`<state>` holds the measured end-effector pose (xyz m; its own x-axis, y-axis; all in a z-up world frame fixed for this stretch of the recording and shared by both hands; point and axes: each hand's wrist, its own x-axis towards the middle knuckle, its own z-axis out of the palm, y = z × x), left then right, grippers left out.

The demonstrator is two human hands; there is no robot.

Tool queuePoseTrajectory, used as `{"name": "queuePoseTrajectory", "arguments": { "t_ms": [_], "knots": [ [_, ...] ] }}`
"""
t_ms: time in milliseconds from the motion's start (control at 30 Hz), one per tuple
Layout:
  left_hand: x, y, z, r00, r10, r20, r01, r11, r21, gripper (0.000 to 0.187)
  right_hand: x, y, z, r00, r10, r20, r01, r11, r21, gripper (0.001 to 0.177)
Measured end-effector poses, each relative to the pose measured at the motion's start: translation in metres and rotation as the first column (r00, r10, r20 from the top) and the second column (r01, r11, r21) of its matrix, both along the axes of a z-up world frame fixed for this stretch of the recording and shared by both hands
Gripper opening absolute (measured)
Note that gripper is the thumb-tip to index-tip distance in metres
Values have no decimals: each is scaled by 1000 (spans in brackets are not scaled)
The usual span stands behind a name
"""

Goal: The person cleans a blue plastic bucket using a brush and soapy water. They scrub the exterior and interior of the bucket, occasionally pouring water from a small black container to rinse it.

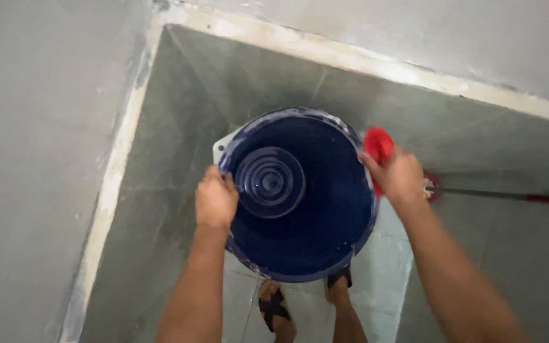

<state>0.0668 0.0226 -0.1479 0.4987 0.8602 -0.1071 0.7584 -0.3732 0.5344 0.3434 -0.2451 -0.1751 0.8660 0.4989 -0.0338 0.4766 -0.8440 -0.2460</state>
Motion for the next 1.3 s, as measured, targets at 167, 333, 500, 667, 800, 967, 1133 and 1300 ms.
{"name": "queuePoseTrajectory", "arguments": {
  "t_ms": [167,333,500,667,800,967,1133,1300],
  "knots": [
    [-1,3,-2,1000,-9,26,9,1000,-5,21,-26,-12,4,987,114,116,-117,993,22,71],
    [-4,-6,3,997,-35,65,36,999,-10,20,-84,-53,6,994,-86,-61,85,996,-24,71],
    [2,3,-6,998,-45,44,43,998,41,21,-42,-11,14,993,106,57,-106,994,8,66],
    [1,8,-15,999,-28,43,28,999,16,20,6,42,29,946,320,43,-319,947,-35,62],
    [2,5,-9,999,-29,41,27,999,38,20,-4,9,25,966,246,-81,-238,966,97,55],
    [7,-3,-1,1000,10,-9,-10,1000,-2,20,-21,-31,6,991,97,-93,-96,995,6,68],
    [5,-5,-2,999,-3,-41,4,1000,25,21,28,47,20,866,488,108,-486,873,-47,63],
    [8,-1,-4,998,20,-60,-19,999,26,21,42,85,26,789,596,149,-596,801,-50,64]
  ]
}}
